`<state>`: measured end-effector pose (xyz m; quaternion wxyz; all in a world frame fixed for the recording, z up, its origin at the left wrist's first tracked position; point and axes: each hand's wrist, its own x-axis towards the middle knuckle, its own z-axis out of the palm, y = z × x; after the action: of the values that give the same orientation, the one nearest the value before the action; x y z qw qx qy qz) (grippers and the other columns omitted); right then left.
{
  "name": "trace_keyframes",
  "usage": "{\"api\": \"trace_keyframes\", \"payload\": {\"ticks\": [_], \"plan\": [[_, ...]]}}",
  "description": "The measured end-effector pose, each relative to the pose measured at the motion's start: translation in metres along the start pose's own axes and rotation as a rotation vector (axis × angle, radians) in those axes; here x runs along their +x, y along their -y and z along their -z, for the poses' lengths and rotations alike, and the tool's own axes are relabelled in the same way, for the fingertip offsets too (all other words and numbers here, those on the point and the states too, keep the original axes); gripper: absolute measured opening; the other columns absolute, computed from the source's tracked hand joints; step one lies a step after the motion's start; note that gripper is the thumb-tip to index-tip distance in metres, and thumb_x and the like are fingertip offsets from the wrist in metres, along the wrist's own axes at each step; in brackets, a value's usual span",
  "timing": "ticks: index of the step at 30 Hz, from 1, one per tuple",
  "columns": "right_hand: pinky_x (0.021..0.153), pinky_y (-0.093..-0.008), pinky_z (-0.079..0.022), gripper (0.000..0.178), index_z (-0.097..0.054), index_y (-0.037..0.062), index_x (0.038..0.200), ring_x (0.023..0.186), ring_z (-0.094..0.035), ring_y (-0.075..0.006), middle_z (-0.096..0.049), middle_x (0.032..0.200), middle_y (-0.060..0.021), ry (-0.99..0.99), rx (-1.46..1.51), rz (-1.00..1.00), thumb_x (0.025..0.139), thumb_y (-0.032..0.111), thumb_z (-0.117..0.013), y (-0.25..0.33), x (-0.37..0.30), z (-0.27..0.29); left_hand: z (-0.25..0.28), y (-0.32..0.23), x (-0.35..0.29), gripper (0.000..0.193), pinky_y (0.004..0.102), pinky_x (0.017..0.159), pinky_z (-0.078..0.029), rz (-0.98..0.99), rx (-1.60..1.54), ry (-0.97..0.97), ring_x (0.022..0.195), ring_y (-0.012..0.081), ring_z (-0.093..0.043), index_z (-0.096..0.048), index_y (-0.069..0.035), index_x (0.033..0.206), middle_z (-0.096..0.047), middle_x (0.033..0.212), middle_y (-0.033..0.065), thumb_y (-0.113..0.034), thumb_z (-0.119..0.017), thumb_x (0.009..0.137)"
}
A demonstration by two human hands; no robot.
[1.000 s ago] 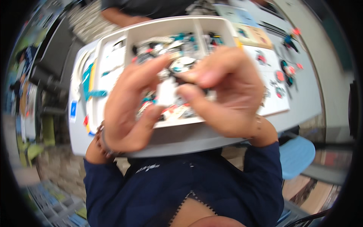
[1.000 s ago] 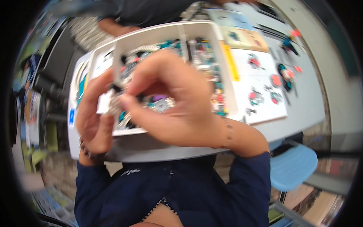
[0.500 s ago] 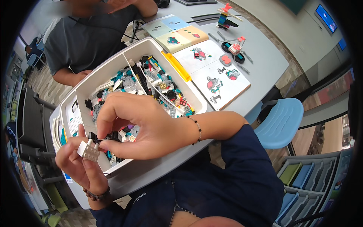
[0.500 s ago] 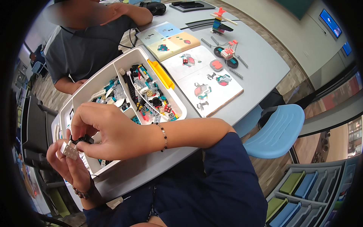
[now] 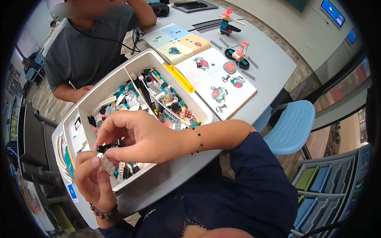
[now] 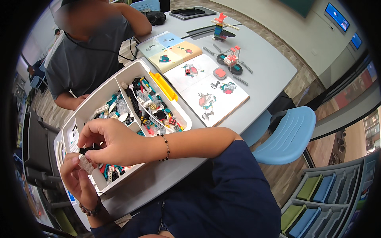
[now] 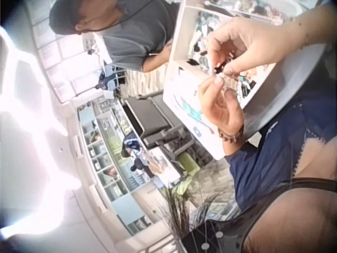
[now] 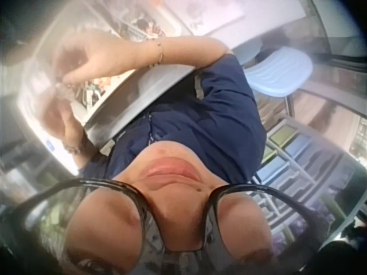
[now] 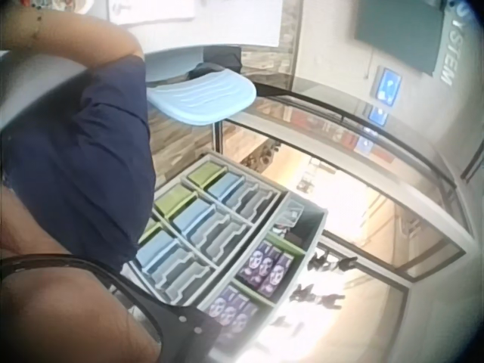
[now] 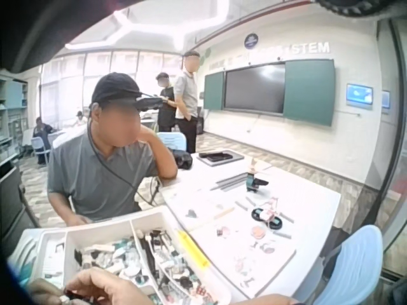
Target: The person assembles a Lego model by selecting pieces from a compartmentalized tray and connecting them by hand. They repeatedly pick up small bricks, align them, and snap them together while occasionally referencing an instruction booklet on the table.
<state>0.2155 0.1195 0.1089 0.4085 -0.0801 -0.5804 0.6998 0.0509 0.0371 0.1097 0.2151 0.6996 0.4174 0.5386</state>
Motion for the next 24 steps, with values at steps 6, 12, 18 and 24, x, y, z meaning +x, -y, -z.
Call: {"api": "trace_keyframes", "payload": {"ticks": [6, 12, 18, 24], "plan": [[0.072, -0.0220, -0.047, 0.013, -0.055, -0.0003, 0.086, 0.085, -0.053, -0.0110, -0.053, 0.088, -0.0050, 0.048, 0.133, 0.011, 0.074, -0.004, -0.061, -0.007, 0.004, 0.004, -0.001, 0.001, 0.003, 0.027, 0.0286, 0.073, -0.042, -0.054, -0.111, 0.063, 0.079, 0.0175, -0.049, -0.043, -0.006, 0.108, -0.043, 0.096, 0.0129, -0.007, -0.049, 0.082], [0.074, -0.0221, -0.046, 0.012, -0.057, -0.0008, 0.083, 0.083, -0.053, -0.0100, -0.053, 0.087, -0.0051, 0.078, 0.236, -0.007, 0.073, -0.004, -0.063, -0.007, 0.002, 0.004, 0.003, 0.000, -0.001, 0.028, 0.0362, 0.082, -0.043, -0.143, -0.053, -0.099, 0.085, 0.0211, -0.053, -0.042, -0.005, 0.110, -0.044, 0.100, 0.0151, -0.008, -0.050, 0.083], [0.077, -0.0228, -0.045, 0.026, -0.057, -0.0016, 0.099, 0.087, -0.052, -0.0084, -0.054, 0.091, -0.0041, 0.047, 0.170, -0.039, 0.074, -0.004, -0.062, -0.004, 0.001, 0.000, 0.002, -0.003, -0.002, 0.033, 0.0457, 0.087, -0.043, -0.256, 0.260, -0.163, 0.083, 0.0233, -0.056, -0.044, -0.005, 0.107, -0.051, 0.094, 0.0144, -0.001, -0.057, 0.076], [0.083, -0.0237, -0.043, 0.032, -0.053, -0.0016, 0.109, 0.095, -0.052, -0.0102, -0.056, 0.100, -0.0056, 0.133, 0.200, -0.133, 0.077, -0.002, -0.060, -0.009, 0.002, 0.001, 0.006, -0.014, 0.004, 0.033, 0.0447, 0.087, -0.043, -0.277, 0.421, -0.037, 0.083, 0.0249, -0.056, -0.050, -0.003, 0.097, -0.057, 0.091, 0.0140, 0.006, -0.058, 0.066]]}}
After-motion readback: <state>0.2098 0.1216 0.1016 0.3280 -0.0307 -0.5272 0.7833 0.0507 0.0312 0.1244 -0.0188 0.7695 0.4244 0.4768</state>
